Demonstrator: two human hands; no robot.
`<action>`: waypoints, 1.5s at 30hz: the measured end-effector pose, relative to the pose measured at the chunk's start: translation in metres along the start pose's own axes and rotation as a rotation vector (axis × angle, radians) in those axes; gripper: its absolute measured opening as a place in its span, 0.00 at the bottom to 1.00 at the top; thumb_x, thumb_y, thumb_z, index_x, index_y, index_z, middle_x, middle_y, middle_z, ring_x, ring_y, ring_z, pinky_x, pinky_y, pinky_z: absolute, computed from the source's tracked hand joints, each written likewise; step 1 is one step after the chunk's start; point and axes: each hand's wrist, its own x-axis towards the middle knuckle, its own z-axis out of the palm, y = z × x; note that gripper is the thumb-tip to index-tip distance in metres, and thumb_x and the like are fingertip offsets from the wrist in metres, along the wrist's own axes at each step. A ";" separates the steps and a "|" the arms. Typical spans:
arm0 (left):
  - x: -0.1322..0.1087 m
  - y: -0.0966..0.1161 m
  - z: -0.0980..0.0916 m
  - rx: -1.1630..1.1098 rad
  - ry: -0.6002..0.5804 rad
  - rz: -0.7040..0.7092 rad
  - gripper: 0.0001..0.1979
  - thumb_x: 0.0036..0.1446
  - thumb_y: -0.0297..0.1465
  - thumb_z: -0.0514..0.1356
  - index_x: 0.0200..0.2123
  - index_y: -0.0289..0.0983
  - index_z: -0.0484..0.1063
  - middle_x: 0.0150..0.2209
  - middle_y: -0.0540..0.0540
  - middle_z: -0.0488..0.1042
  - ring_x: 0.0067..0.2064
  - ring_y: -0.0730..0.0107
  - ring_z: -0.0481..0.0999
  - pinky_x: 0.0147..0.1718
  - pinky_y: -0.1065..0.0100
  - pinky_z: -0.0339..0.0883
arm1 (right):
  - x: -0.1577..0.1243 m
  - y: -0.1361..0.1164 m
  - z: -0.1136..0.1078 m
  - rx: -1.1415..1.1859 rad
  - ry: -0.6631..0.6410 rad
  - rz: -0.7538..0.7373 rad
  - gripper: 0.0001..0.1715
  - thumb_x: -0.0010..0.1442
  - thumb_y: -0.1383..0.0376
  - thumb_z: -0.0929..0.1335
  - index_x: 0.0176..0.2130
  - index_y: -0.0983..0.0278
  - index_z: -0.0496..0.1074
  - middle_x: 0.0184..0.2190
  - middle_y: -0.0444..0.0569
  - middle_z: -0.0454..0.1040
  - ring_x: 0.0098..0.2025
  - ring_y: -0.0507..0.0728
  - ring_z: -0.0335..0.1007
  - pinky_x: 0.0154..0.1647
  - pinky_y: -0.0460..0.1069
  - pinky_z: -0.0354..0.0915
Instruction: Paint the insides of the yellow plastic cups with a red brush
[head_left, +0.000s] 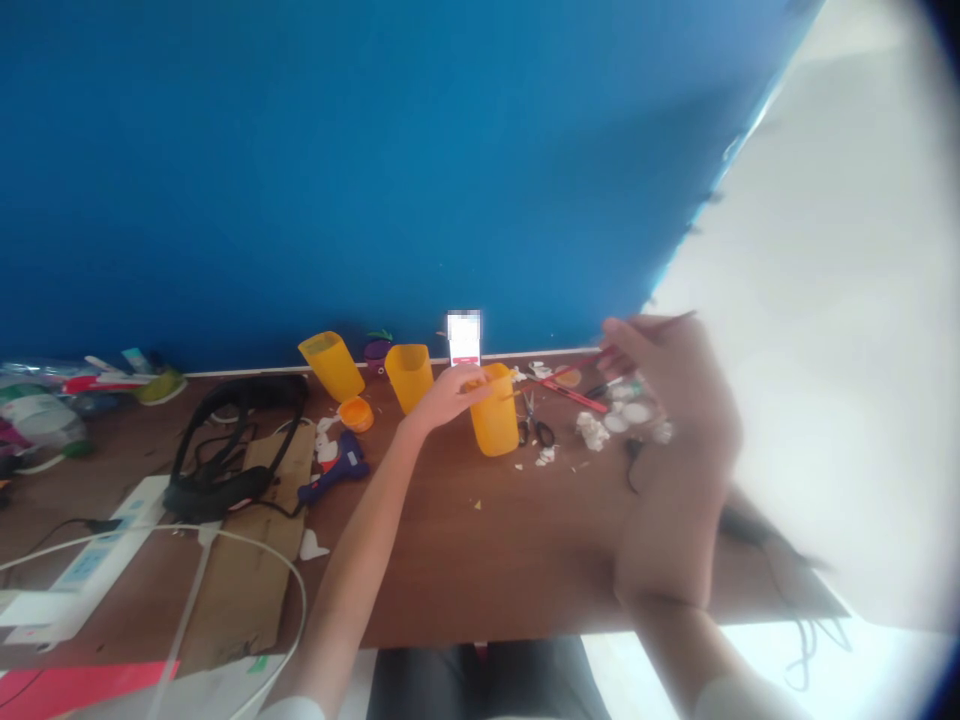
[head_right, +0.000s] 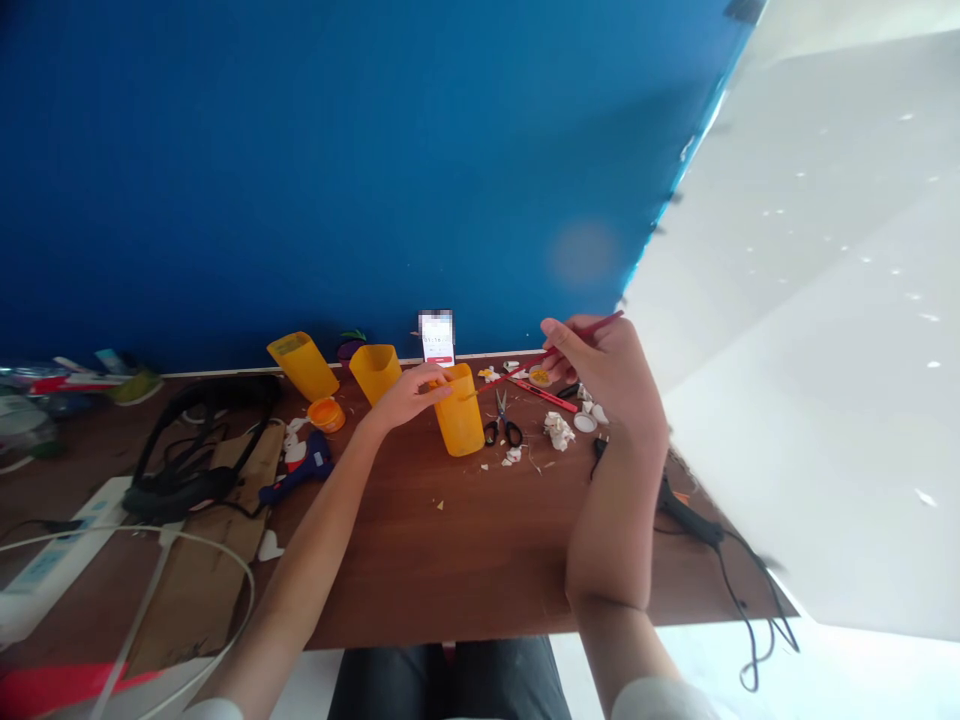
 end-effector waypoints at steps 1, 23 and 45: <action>0.000 -0.001 0.000 0.009 -0.003 0.001 0.20 0.60 0.50 0.57 0.36 0.39 0.74 0.48 0.43 0.75 0.49 0.59 0.73 0.49 0.60 0.66 | 0.000 0.001 0.000 0.002 -0.003 -0.004 0.20 0.62 0.53 0.69 0.27 0.65 0.74 0.21 0.49 0.75 0.22 0.50 0.70 0.24 0.44 0.65; -0.001 0.000 0.006 0.169 -0.003 -0.004 0.28 0.50 0.53 0.65 0.46 0.40 0.73 0.52 0.41 0.73 0.55 0.51 0.69 0.55 0.54 0.62 | 0.022 0.024 0.002 0.046 -0.128 0.027 0.22 0.60 0.49 0.70 0.26 0.64 0.74 0.20 0.47 0.74 0.21 0.50 0.69 0.23 0.45 0.65; -0.005 -0.003 0.005 0.150 -0.084 0.029 0.37 0.46 0.47 0.69 0.57 0.46 0.60 0.61 0.41 0.62 0.63 0.50 0.61 0.61 0.48 0.60 | 0.035 0.035 0.010 0.084 -0.197 0.039 0.21 0.59 0.50 0.71 0.28 0.64 0.75 0.22 0.49 0.76 0.22 0.52 0.72 0.24 0.44 0.70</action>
